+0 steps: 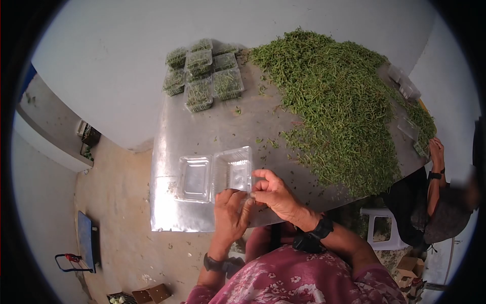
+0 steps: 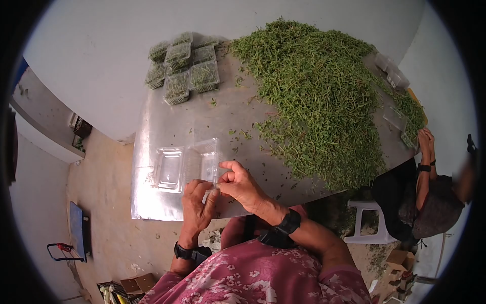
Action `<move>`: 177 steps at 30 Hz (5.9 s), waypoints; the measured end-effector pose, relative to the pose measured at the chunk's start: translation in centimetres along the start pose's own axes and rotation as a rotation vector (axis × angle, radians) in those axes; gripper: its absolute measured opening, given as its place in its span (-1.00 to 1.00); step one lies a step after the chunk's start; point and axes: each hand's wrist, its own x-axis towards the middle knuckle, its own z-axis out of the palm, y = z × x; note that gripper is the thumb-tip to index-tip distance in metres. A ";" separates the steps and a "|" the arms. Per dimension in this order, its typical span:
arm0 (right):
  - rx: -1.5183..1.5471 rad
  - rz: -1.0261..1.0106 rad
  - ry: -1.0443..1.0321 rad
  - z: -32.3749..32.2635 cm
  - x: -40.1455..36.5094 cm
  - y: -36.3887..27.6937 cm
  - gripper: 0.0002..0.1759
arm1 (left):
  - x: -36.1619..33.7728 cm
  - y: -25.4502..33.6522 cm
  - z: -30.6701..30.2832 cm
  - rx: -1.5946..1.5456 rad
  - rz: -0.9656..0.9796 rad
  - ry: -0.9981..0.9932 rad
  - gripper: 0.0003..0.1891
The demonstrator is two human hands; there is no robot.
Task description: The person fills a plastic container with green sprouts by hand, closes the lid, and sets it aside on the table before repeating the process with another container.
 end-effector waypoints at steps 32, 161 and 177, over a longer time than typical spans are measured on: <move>-0.034 -0.018 0.016 2.8 -0.5 1.2 -0.28 | -2.1 1.1 -2.5 0.410 0.183 -0.076 -0.69; -0.827 -0.020 0.170 -13.7 -4.8 -7.9 -0.55 | -1.9 -0.4 8.8 -0.685 -0.363 0.237 -0.34; -2.174 0.055 0.688 -25.2 -3.3 -15.8 -0.26 | -2.7 0.0 9.7 -0.640 -0.282 0.391 -0.38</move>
